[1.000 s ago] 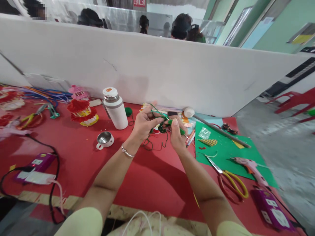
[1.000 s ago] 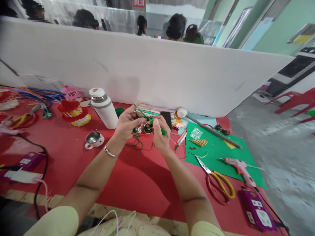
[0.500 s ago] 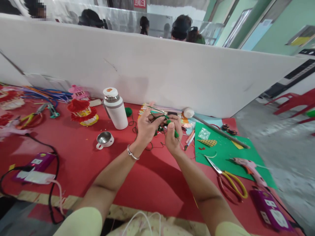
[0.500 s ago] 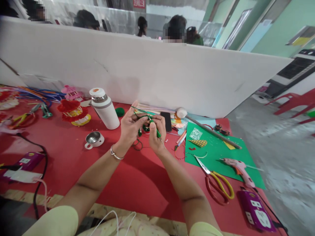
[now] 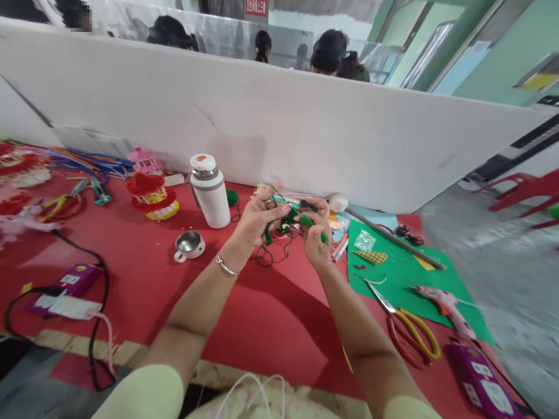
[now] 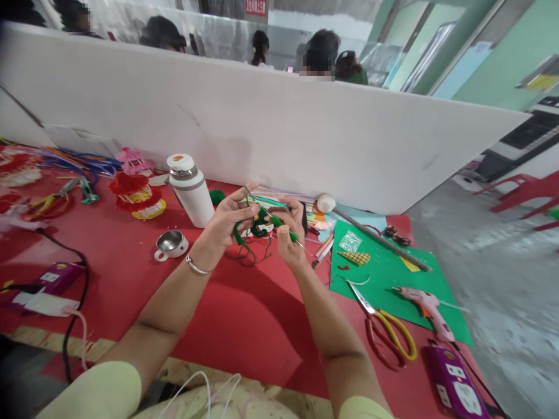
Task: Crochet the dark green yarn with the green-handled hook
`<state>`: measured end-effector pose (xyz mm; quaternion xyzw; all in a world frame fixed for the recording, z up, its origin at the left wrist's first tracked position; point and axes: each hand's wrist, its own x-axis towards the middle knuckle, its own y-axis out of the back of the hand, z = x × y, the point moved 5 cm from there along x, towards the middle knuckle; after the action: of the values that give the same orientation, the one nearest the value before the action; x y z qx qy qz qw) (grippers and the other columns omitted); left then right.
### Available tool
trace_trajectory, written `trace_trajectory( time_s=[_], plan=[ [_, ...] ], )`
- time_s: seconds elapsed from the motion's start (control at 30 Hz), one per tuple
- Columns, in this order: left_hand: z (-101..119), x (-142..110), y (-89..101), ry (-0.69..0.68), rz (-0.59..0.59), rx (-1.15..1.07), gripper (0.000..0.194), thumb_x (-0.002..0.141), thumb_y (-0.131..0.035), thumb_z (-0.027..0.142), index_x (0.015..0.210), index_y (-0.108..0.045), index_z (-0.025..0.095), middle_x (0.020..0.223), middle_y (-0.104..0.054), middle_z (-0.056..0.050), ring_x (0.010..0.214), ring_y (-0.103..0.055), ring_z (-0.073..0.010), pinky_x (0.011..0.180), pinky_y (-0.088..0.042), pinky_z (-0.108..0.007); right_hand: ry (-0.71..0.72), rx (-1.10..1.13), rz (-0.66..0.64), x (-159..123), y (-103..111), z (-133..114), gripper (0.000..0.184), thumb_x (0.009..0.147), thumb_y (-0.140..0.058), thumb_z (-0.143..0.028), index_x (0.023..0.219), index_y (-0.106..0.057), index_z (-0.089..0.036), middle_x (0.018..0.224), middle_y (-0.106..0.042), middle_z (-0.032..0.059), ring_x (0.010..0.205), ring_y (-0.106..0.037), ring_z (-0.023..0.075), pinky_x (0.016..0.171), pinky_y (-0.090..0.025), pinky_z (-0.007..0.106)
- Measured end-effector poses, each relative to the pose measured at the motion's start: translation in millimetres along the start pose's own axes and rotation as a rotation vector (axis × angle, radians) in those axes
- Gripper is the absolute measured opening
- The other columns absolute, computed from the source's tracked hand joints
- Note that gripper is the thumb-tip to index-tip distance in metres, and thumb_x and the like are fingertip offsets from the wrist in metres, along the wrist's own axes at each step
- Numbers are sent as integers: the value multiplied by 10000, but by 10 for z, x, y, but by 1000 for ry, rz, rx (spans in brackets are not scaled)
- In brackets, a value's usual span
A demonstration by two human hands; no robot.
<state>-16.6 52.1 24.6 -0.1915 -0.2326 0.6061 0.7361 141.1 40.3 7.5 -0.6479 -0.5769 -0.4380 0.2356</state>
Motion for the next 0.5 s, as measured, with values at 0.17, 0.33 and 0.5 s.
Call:
trace_trajectory(
  time_s=[0.17,0.33,0.5],
  plan=[
    [8,1,43,75,-41,-4,881,638,-951,217,1449,-613,161,609,-629,87,371,-372,-8,392,-256,-189,73,-41,-69,72,111,-15,640,1027,-323,-712,942,-764,-257,1099,-689,124,1277,-604,322,1120,-514,557],
    [21,33,106,75,-50,64,919,607,-966,211,1449,-605,135,647,-671,54,377,-402,-17,392,-267,-190,155,-55,-118,97,174,62,531,990,-449,-715,1026,-770,-294,1247,-607,115,1170,-659,304,1069,-567,566],
    [15,60,188,91,-63,161,917,618,-956,179,1466,-607,158,771,-744,-3,423,-446,-23,409,-302,-186,217,20,-143,103,211,127,420,958,-572,-675,1071,-766,-319,1393,-491,95,964,-699,218,796,-663,445]
  ],
)
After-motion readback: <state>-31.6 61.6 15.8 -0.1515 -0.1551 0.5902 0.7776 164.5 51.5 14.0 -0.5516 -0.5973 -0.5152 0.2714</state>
